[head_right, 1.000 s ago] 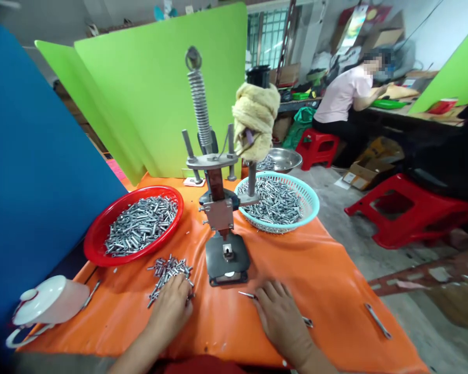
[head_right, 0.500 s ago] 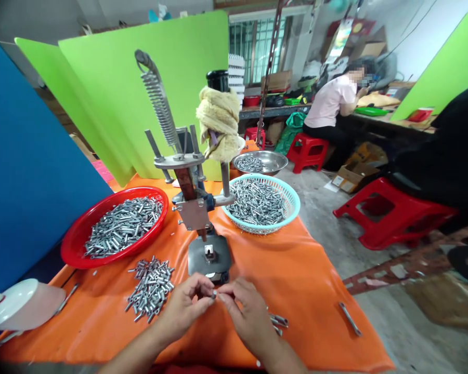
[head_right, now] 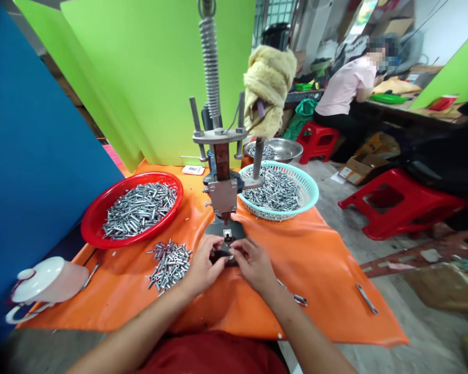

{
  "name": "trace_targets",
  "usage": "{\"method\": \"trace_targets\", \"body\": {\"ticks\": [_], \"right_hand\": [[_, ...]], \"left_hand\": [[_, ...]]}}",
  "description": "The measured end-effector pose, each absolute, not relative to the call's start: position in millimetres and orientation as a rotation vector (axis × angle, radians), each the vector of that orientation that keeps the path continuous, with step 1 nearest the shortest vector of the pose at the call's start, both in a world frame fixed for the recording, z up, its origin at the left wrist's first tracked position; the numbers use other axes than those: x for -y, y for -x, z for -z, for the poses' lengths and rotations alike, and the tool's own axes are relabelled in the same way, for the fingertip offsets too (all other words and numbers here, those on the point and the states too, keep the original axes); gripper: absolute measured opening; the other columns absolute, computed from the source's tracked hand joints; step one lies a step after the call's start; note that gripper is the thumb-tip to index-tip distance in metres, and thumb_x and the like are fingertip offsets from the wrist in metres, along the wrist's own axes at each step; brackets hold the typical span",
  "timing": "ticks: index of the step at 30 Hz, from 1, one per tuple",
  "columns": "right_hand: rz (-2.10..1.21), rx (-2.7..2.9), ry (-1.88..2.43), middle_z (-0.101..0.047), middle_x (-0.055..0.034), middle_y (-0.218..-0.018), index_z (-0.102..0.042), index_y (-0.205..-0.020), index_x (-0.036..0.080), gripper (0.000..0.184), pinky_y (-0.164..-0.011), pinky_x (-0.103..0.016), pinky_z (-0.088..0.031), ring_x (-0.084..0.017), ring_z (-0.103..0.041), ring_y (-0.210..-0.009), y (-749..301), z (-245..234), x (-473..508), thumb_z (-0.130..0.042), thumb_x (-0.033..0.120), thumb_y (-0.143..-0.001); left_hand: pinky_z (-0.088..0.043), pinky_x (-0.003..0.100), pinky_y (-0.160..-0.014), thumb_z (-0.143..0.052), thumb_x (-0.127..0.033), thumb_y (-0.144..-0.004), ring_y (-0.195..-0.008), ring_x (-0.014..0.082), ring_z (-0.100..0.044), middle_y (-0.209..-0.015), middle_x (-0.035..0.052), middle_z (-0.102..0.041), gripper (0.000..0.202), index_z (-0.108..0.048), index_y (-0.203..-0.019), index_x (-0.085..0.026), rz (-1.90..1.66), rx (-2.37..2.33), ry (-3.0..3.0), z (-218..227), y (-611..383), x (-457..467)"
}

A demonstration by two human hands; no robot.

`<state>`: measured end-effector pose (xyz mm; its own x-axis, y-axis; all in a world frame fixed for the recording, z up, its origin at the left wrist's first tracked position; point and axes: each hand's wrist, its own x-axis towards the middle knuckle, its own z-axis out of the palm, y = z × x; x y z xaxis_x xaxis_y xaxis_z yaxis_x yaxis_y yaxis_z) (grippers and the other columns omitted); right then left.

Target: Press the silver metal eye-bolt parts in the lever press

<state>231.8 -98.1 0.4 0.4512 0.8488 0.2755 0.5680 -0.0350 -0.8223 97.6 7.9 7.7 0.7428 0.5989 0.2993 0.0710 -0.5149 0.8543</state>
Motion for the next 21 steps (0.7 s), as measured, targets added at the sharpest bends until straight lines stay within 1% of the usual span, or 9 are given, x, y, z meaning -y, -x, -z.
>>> {"method": "trace_targets", "body": {"ticks": [2, 7, 10, 13, 16, 18, 20, 21], "right_hand": [[-0.272, 1.253, 1.778, -0.06, -0.0043, -0.09, -0.063, -0.094, 0.019, 0.02, -0.075, -0.024, -0.047, -0.013, -0.058, -0.084, -236.3, 2.1, 89.9, -0.05, 0.034, -0.089], [-0.049, 1.349, 1.808, -0.06, -0.005, -0.094, -0.063, -0.096, 0.02, 0.02, -0.079, -0.025, -0.047, -0.013, -0.058, -0.088, -244.2, 7.8, 73.7, -0.049, 0.032, -0.09], [0.044, 1.431, 1.821, -0.061, -0.0055, -0.091, -0.065, -0.095, 0.02, 0.021, -0.078, -0.026, -0.046, -0.014, -0.057, -0.086, -247.5, 10.8, 63.7, -0.048, 0.032, -0.091], [0.1, 1.503, 1.919, -0.062, -0.0056, -0.09, -0.066, -0.095, 0.021, 0.023, -0.078, -0.027, -0.045, -0.015, -0.058, -0.087, -250.3, 9.4, 57.7, -0.047, 0.033, -0.092], [0.04, 1.465, 2.023, -0.063, -0.0059, -0.094, -0.062, -0.108, 0.021, 0.029, -0.075, -0.026, -0.045, -0.015, -0.059, -0.086, -254.4, 3.3, 67.1, -0.05, 0.039, -0.09], [-0.083, 1.462, 2.092, -0.064, -0.0055, -0.095, -0.061, -0.111, 0.02, 0.034, -0.073, -0.025, -0.046, -0.015, -0.06, -0.083, -257.1, -1.1, 85.3, -0.05, 0.044, -0.089], [-0.191, 1.546, 2.159, -0.064, -0.0048, -0.095, -0.062, -0.11, 0.021, 0.035, -0.074, -0.025, -0.045, -0.014, -0.06, -0.084, -257.8, -3.7, 109.9, -0.05, 0.045, -0.088], [-0.211, 1.614, 2.187, -0.063, -0.005, -0.096, -0.061, -0.112, 0.022, 0.035, -0.076, -0.025, -0.045, -0.015, -0.06, -0.087, -257.0, -3.8, 122.7, -0.05, 0.045, -0.088]], "left_hand": [[-0.045, 0.034, -0.084, -0.059, -0.011, -0.072, -0.097, 0.0191, -0.051, -0.105, 0.0063, -0.052, 0.044, -0.049, -0.114, -0.021, -0.771, -0.547, -2.091, -5.6, -99.0, -16.4], [-0.045, 0.039, -0.09, -0.06, -0.013, -0.074, -0.107, 0.0227, -0.05, -0.113, 0.0094, -0.051, 0.046, -0.048, -0.117, -0.02, -0.697, -0.546, -2.167, -5.1, -107.1, -30.7], [-0.044, 0.038, -0.092, -0.059, -0.012, -0.074, -0.107, 0.0222, -0.051, -0.112, 0.0093, -0.054, 0.042, -0.049, -0.115, -0.02, -0.694, -0.517, -2.193, -2.6, -115.5, -36.0], [-0.045, 0.036, -0.09, -0.055, -0.01, -0.077, -0.1, 0.0201, -0.054, -0.104, 0.0071, -0.058, 0.032, -0.054, -0.108, -0.019, -0.704, -0.509, -2.197, 2.3, -123.4, -40.2], [-0.046, 0.033, -0.084, -0.053, -0.01, -0.079, -0.093, 0.0182, -0.056, -0.096, 0.0049, -0.06, 0.023, -0.055, -0.1, -0.02, -0.718, -0.523, -2.209, 5.5, -128.1, -42.3], [-0.046, 0.032, -0.082, -0.053, -0.012, -0.079, -0.09, 0.0178, -0.056, -0.093, 0.0043, -0.059, 0.02, -0.055, -0.097, -0.02, -0.72, -0.551, -2.224, 5.4, -128.5, -41.5], [-0.046, 0.033, -0.083, -0.053, -0.012, -0.079, -0.092, 0.0186, -0.055, -0.095, 0.0052, -0.058, 0.02, -0.054, -0.098, -0.019, -0.748, -0.591, -2.257, 3.5, -125.9, -37.5], [-0.046, 0.035, -0.085, -0.053, -0.012, -0.08, -0.095, 0.0198, -0.054, -0.098, 0.0064, -0.057, 0.022, -0.053, -0.101, -0.019, -0.778, -0.61, -2.287, 2.0, -123.6, -34.1]]}}
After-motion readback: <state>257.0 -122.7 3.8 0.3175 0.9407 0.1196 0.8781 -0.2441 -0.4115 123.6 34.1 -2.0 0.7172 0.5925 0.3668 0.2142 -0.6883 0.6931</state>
